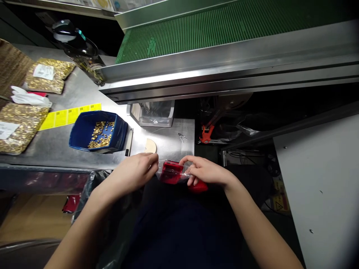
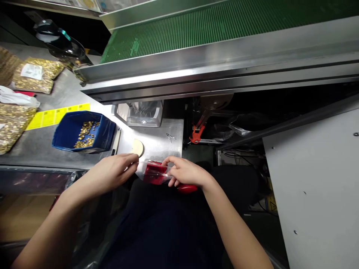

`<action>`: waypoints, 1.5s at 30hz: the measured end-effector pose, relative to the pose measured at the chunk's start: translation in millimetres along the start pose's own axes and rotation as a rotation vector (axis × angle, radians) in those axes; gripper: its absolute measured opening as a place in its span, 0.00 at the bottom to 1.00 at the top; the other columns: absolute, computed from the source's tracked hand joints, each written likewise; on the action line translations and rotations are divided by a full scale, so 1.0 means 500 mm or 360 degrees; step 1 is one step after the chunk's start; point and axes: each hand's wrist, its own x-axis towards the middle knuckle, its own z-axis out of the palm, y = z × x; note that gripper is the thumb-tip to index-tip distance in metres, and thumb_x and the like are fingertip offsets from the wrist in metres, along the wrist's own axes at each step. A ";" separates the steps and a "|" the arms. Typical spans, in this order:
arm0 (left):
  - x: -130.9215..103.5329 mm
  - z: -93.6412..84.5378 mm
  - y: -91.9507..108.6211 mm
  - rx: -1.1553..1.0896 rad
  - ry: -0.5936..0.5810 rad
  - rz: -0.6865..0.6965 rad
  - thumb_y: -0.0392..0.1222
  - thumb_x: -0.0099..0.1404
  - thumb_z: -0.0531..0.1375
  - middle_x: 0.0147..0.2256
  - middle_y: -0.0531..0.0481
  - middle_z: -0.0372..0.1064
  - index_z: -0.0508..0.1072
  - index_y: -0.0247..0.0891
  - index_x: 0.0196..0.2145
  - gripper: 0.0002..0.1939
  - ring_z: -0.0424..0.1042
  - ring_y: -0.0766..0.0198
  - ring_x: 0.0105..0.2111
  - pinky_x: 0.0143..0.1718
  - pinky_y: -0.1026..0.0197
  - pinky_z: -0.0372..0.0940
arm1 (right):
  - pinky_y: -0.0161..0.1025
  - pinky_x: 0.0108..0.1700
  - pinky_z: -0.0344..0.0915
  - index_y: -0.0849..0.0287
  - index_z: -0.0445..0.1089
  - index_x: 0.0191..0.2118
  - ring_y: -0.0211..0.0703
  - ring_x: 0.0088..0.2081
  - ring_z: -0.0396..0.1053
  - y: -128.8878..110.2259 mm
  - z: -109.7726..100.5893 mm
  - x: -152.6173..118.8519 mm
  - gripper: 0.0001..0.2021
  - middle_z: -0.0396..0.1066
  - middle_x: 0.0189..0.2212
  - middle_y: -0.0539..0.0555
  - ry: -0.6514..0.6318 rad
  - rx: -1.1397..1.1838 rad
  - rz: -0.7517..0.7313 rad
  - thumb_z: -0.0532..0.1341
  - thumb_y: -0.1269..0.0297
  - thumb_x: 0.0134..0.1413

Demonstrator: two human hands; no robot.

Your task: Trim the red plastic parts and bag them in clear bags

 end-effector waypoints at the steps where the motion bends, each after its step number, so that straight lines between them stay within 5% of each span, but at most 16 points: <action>1: 0.015 -0.003 -0.009 -0.0077 -0.0043 -0.0003 0.42 0.69 0.52 0.25 0.51 0.66 0.61 0.43 0.26 0.12 0.65 0.58 0.25 0.27 0.58 0.51 | 0.32 0.27 0.69 0.52 0.72 0.54 0.42 0.26 0.78 0.007 -0.002 0.015 0.21 0.80 0.25 0.49 0.0018 0.0059 0.0022 0.56 0.71 0.56; 8: 0.069 -0.001 -0.075 -0.1021 -0.0241 0.0034 0.49 0.66 0.57 0.29 0.52 0.67 0.72 0.41 0.27 0.13 0.66 0.60 0.31 0.34 0.62 0.61 | 0.28 0.23 0.63 0.60 0.78 0.47 0.35 0.21 0.71 0.037 -0.006 0.057 0.16 0.78 0.23 0.52 0.0288 0.0389 -0.0142 0.60 0.66 0.56; 14: 0.110 0.088 -0.116 -0.1469 -0.0081 -0.0302 0.53 0.62 0.58 0.27 0.50 0.70 0.71 0.38 0.29 0.14 0.68 0.63 0.25 0.25 0.64 0.62 | 0.25 0.22 0.58 0.63 0.78 0.43 0.30 0.22 0.65 0.071 -0.020 0.105 0.15 0.78 0.28 0.51 0.0488 0.0604 -0.0115 0.61 0.68 0.49; 20: 0.129 0.148 -0.120 -0.1460 0.0233 -0.0539 0.53 0.65 0.56 0.28 0.50 0.72 0.68 0.38 0.34 0.14 0.70 0.64 0.24 0.24 0.65 0.62 | 0.26 0.20 0.55 0.63 0.77 0.39 0.30 0.20 0.60 0.080 -0.031 0.158 0.13 0.73 0.24 0.48 0.0646 0.0537 -0.0091 0.59 0.69 0.48; 23: 0.124 0.145 -0.110 -0.1421 0.0351 -0.0503 0.58 0.68 0.56 0.40 0.46 0.74 0.69 0.39 0.47 0.21 0.73 0.62 0.28 0.26 0.62 0.65 | 0.27 0.21 0.55 0.64 0.77 0.40 0.30 0.21 0.60 0.078 -0.034 0.168 0.13 0.73 0.25 0.49 0.0635 0.0473 -0.0086 0.59 0.66 0.51; 26: 0.122 0.142 -0.105 -0.1355 0.0366 -0.0399 0.58 0.59 0.67 0.49 0.43 0.73 0.68 0.40 0.57 0.33 0.74 0.61 0.33 0.35 0.58 0.69 | 0.29 0.23 0.57 0.64 0.78 0.42 0.32 0.22 0.61 0.082 -0.037 0.166 0.17 0.73 0.27 0.51 0.0614 0.0366 -0.0106 0.59 0.58 0.56; 28: 0.127 0.144 -0.106 -0.1301 0.0356 -0.0371 0.56 0.54 0.72 0.44 0.45 0.75 0.71 0.39 0.55 0.35 0.72 0.60 0.32 0.36 0.58 0.69 | 0.31 0.25 0.59 0.63 0.78 0.44 0.34 0.24 0.63 0.086 -0.037 0.160 0.19 0.72 0.26 0.50 0.0619 0.0245 -0.0126 0.63 0.52 0.55; 30: 0.133 0.149 -0.106 -0.1262 0.0345 -0.0372 0.54 0.55 0.70 0.35 0.49 0.76 0.75 0.39 0.46 0.25 0.72 0.60 0.28 0.32 0.59 0.67 | 0.33 0.28 0.61 0.61 0.78 0.42 0.37 0.27 0.65 0.087 -0.036 0.151 0.19 0.71 0.27 0.49 0.0675 0.0072 -0.0149 0.68 0.51 0.50; 35: 0.138 0.153 -0.091 -0.1071 0.0483 -0.0430 0.51 0.62 0.64 0.24 0.54 0.71 0.71 0.40 0.29 0.13 0.68 0.62 0.24 0.27 0.62 0.59 | 0.37 0.40 0.61 0.54 0.74 0.33 0.42 0.36 0.68 0.063 -0.009 0.133 0.07 0.71 0.34 0.50 0.1034 -0.0420 -0.0163 0.68 0.57 0.52; 40: 0.130 0.155 -0.050 -0.0884 0.0582 -0.0485 0.49 0.65 0.62 0.24 0.54 0.72 0.71 0.41 0.30 0.10 0.69 0.60 0.26 0.29 0.61 0.57 | 0.38 0.36 0.55 0.52 0.71 0.31 0.45 0.32 0.69 0.036 0.049 0.147 0.12 0.70 0.26 0.48 0.1147 -0.0659 -0.0022 0.62 0.52 0.61; 45: 0.124 0.161 -0.018 -0.0845 0.0478 -0.0443 0.46 0.68 0.58 0.33 0.47 0.79 0.77 0.40 0.34 0.10 0.76 0.54 0.33 0.34 0.58 0.63 | 0.38 0.35 0.58 0.51 0.73 0.35 0.45 0.33 0.72 0.038 0.081 0.164 0.10 0.75 0.29 0.49 0.1069 -0.0718 -0.0004 0.61 0.53 0.64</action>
